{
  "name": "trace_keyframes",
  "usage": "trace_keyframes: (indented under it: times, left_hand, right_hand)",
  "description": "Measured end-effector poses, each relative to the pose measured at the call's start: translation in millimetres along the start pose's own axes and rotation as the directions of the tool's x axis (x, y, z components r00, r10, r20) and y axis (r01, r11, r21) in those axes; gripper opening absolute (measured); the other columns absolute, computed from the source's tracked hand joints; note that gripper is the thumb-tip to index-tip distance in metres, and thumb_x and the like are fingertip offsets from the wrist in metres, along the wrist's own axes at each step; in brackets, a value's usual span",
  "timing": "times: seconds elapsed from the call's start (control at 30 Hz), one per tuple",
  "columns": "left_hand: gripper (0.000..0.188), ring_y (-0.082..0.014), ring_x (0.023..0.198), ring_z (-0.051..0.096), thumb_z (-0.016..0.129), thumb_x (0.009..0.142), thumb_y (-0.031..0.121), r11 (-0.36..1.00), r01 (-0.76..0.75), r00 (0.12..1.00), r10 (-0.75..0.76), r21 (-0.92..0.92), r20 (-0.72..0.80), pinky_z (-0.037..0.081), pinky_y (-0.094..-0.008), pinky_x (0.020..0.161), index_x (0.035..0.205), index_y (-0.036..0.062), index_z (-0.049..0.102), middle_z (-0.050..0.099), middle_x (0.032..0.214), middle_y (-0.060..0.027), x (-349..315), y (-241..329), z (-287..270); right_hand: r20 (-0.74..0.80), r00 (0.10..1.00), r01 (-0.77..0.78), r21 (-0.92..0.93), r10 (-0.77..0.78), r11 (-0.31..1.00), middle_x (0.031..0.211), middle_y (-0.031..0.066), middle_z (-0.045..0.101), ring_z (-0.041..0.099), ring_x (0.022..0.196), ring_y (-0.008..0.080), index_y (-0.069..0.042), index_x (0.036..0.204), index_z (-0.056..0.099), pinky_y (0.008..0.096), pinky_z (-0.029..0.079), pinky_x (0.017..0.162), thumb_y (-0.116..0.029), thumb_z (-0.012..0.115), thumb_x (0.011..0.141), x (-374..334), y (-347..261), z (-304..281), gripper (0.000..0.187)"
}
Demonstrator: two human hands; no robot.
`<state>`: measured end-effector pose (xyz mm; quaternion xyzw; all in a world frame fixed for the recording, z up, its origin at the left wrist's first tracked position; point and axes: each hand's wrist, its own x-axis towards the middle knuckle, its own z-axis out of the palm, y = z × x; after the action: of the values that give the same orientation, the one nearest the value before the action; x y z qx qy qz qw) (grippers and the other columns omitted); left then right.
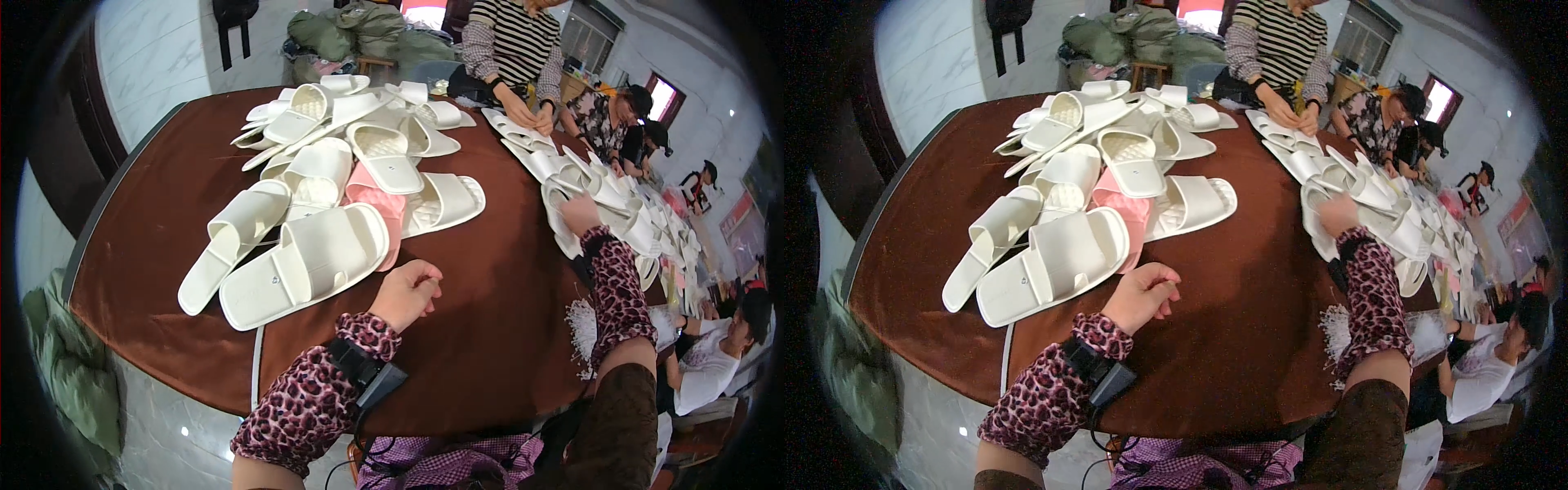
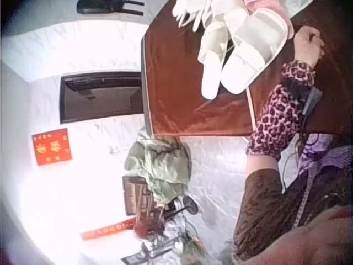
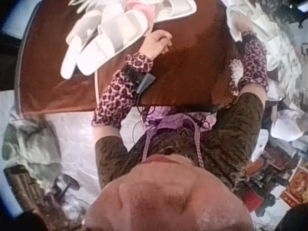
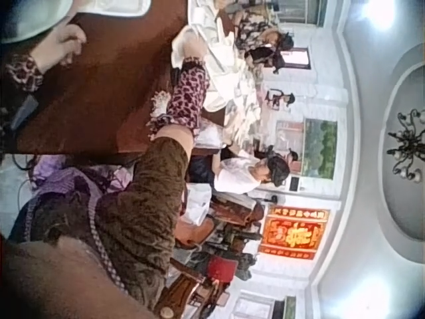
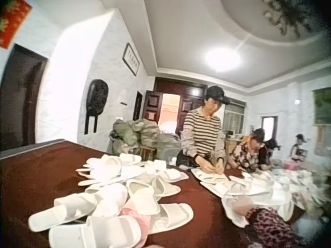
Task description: Manually thread and secure components for white and pink slippers at a workstation.
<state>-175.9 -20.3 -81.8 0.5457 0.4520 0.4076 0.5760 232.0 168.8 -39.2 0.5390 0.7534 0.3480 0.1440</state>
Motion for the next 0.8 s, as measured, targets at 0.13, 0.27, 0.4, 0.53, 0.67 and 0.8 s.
trace_keyframes:
  times: [0.13, 0.27, 0.4, 0.53, 0.67, 0.8]
  left_hand:
    - [0.016, -0.0095, 0.061, 0.056, 0.05, 0.09, 0.01, 1.0, -0.009, 1.0, 0.009, 0.023, 0.008, 0.048, -0.0226, 0.052, 0.102, 0.0011, 0.055, 0.06, 0.079, -0.0051, 3, 2, 4]
    - [0.016, -0.0097, 0.062, 0.057, 0.049, 0.09, 0.01, 1.0, -0.011, 1.0, 0.011, 0.029, 0.007, 0.048, -0.0226, 0.053, 0.103, 0.0013, 0.054, 0.059, 0.08, -0.005, -1, 2, 1]
    - [0.016, -0.0095, 0.063, 0.057, 0.049, 0.09, 0.01, 0.999, -0.009, 1.0, 0.008, 0.047, 0.019, 0.048, -0.0225, 0.053, 0.103, 0.0018, 0.054, 0.059, 0.079, -0.0042, 1, 0, 2]
    - [0.016, -0.0092, 0.063, 0.057, 0.05, 0.09, 0.011, 0.998, -0.045, 0.998, 0.044, 0.04, 0.034, 0.048, -0.0224, 0.054, 0.103, 0.0025, 0.054, 0.06, 0.08, -0.0041, 4, -8, 3]
    - [0.017, -0.0091, 0.063, 0.057, 0.05, 0.089, 0.01, 0.997, -0.072, 0.997, 0.071, 0.035, 0.026, 0.048, -0.0226, 0.054, 0.103, 0.0031, 0.055, 0.061, 0.082, -0.0046, 3, -11, 5]
    - [0.017, -0.0095, 0.063, 0.057, 0.048, 0.089, 0.01, 0.995, -0.087, 0.996, 0.085, 0.056, 0.041, 0.049, -0.0231, 0.054, 0.104, 0.0028, 0.055, 0.06, 0.081, -0.0045, 3, -8, 7]
  right_hand:
    - [0.014, 0.983, -0.185, 0.11, 0.185, 0.977, 0.077, 0.009, 0.066, 0.064, 0.081, 0.0257, -0.011, 0.076, 0.065, 0.0429, 0.044, 0.074, -0.013, 0.056, 0.077, -18, 23, 9, 0.009]
    - [-0.103, 0.971, -0.142, 0.471, 0.214, 0.871, 0.087, 0.017, 0.065, 0.062, 0.088, 0.0343, -0.003, 0.088, 0.064, 0.0444, 0.046, 0.079, -0.017, 0.057, 0.079, 28, -12, -50, 0.017]
    - [-0.174, 0.979, 0.109, 0.884, 0.103, 0.454, 0.099, 0.0222, 0.063, 0.06, 0.094, 0.035, 0.0, 0.103, 0.063, 0.0393, 0.047, 0.082, -0.031, 0.061, 0.081, 84, -92, -131, 0.038]
    - [-0.179, 0.982, 0.17, 0.975, 0.053, 0.143, 0.094, 0.0223, 0.065, 0.063, 0.09, 0.0308, 0.004, 0.102, 0.062, 0.0357, 0.048, 0.08, -0.035, 0.062, 0.08, 119, -178, -190, 0.045]
    - [-0.091, 0.994, 0.094, 0.995, 0.064, -0.034, 0.089, 0.0193, 0.066, 0.066, 0.081, 0.0262, 0.007, 0.102, 0.061, 0.0325, 0.051, 0.073, -0.031, 0.068, 0.075, 138, -214, -211, 0.047]
    - [0.04, 0.995, -0.014, 0.966, 0.096, -0.257, 0.101, 0.0154, 0.064, 0.065, 0.082, 0.0197, 0.01, 0.115, 0.053, 0.0284, 0.052, 0.069, -0.018, 0.071, 0.073, 156, -214, -189, 0.054]
